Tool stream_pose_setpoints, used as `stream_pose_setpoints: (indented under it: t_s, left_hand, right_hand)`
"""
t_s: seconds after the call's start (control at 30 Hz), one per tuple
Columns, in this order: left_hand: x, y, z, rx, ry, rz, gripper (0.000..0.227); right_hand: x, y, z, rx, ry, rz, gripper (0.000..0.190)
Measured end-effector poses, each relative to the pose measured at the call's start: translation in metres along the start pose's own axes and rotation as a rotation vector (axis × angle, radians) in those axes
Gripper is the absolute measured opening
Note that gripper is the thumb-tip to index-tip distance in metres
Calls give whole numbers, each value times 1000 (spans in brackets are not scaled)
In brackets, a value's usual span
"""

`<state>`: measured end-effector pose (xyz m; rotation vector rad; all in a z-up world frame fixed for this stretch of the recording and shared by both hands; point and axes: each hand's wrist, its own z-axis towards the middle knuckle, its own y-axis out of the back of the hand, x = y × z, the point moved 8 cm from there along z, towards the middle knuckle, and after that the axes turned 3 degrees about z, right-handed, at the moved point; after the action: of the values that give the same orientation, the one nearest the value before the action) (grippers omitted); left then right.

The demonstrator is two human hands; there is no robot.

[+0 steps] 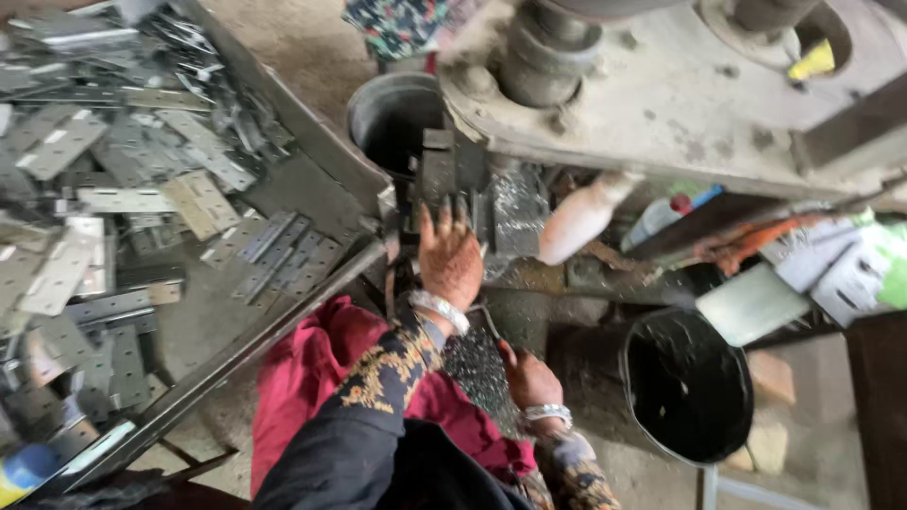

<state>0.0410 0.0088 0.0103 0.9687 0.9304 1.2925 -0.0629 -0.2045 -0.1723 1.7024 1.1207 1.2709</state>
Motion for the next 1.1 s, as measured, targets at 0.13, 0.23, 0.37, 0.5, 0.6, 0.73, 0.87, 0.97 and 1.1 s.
stream_pose_setpoints:
  t_s: [0.13,0.23,0.37,0.5,0.6,0.73,0.87,0.97,1.1]
  left_hand:
    - [2,-1,3,4,-21,-6,30]
    - [1,-8,3,-60,2,-59,31]
    - [1,-6,12,-229,4,-38,43]
    - [4,-29,14,76,-15,-11,40]
    - [6,-31,32,161,17,52,42]
    - [11,-23,35,30,58,28,44]
    - [15,-12,30,-8,70,-2,44]
    - [17,-5,43,90,99,17,39]
    - [4,-23,49,321,132,129,38]
  right_hand:
    - [-13,-5,24,74,-73,136,62]
    - [21,17,7,-256,478,-44,53]
    - [1,-3,15,-33,219,93,43]
    - [-11,-12,14,76,1,33,40]
    - [24,18,12,-140,333,-33,49]
    - [19,15,3,-45,196,162,57]
    - [-1,2,10,84,-3,145,47]
    - [4,1,27,43,151,137,52]
    - [16,11,6,-283,629,-103,49]
